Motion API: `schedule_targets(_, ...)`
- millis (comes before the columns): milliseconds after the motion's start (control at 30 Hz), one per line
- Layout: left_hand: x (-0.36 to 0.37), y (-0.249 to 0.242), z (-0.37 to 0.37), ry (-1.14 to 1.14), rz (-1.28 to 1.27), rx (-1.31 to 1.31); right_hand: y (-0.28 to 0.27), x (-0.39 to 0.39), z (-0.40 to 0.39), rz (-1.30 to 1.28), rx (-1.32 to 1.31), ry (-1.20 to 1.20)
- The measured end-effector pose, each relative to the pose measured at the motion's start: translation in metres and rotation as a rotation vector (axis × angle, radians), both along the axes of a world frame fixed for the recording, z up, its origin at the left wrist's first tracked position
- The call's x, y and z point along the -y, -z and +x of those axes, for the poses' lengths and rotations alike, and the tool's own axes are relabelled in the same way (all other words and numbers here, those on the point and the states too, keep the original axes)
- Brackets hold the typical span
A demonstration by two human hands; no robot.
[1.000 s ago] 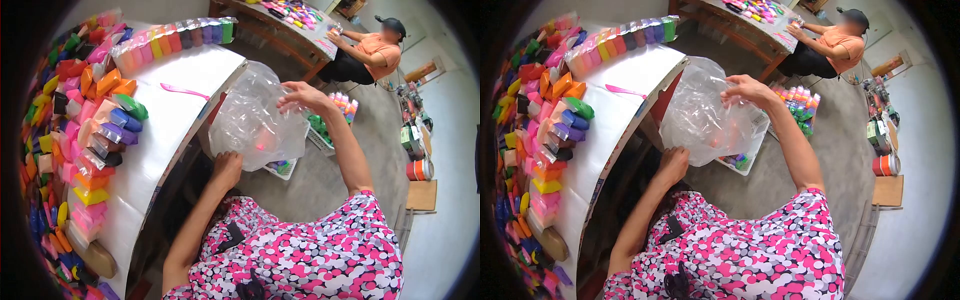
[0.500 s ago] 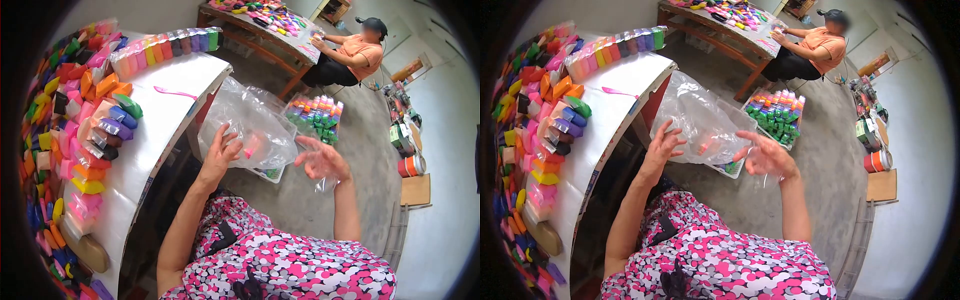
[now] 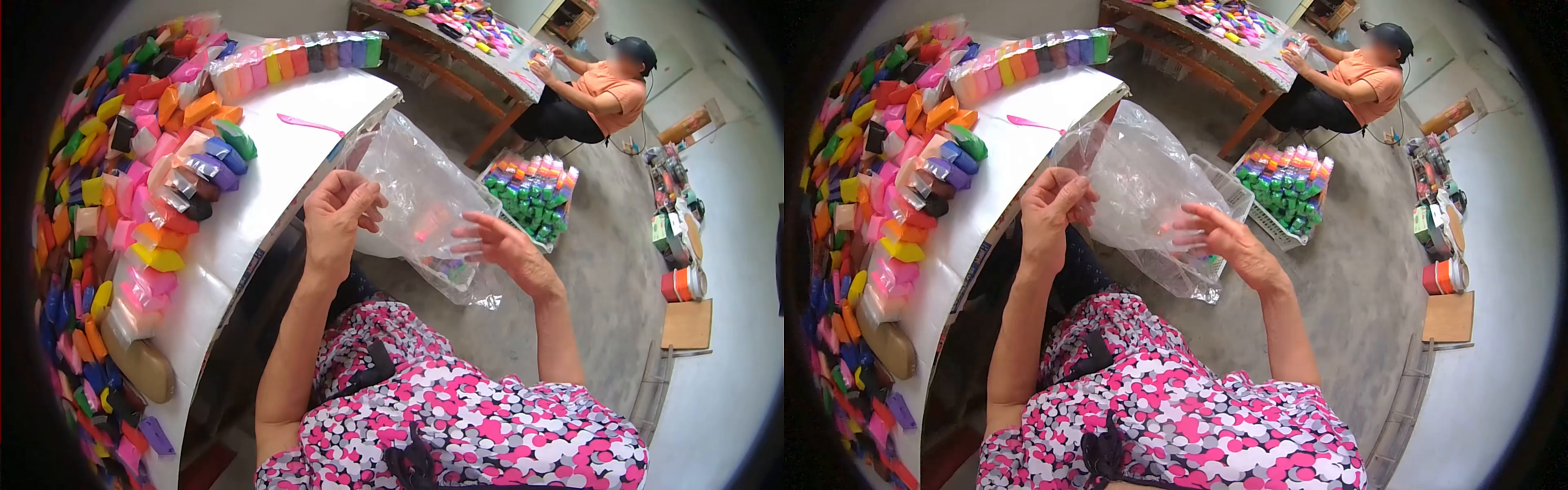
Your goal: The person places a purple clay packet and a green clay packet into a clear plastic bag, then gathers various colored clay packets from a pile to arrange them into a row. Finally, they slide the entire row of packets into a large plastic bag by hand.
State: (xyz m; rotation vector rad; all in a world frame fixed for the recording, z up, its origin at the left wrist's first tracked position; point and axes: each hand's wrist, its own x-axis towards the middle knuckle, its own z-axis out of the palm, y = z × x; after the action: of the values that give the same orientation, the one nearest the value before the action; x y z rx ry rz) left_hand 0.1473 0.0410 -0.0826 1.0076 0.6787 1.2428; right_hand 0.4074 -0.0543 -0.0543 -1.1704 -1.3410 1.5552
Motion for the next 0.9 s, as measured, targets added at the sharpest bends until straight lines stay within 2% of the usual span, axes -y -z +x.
schedule_targets(100,0.0,0.003,0.003,0.0,-0.021,-0.019,0.001,0.005,-0.026,0.298,0.57,0.117)
schedule_targets(133,0.001,0.004,0.003,0.011,-0.03,-0.029,0.007,0.006,-0.039,0.509,0.755,0.174)
schedule_targets(233,0.007,0.012,0.011,0.018,-0.13,0.0,0.017,0.007,-0.06,0.312,0.645,0.226)
schedule_targets(267,0.01,0.015,0.015,0.014,-0.176,0.02,0.031,0.004,-0.06,0.205,0.391,0.26)
schedule_targets(400,0.028,0.019,0.018,0.22,-0.318,-0.009,0.044,-0.001,-0.059,0.212,0.237,0.342)
schedule_targets(500,0.03,0.03,0.021,0.241,-0.313,0.012,0.042,0.001,-0.062,0.203,0.326,0.371)
schedule_targets(600,0.03,0.033,0.024,0.175,-0.346,0.018,0.036,-0.002,-0.068,0.813,0.942,0.464)
schedule_targets(700,0.032,0.036,0.026,0.147,-0.335,-0.023,0.028,0.005,-0.068,0.804,1.091,0.352)
schedule_targets(800,0.036,0.038,0.03,0.146,-0.273,-0.048,0.024,0.006,-0.077,0.655,1.179,0.239)
schedule_targets(900,0.038,0.038,0.033,0.132,-0.235,0.024,0.031,0.003,-0.072,0.655,1.134,0.29)
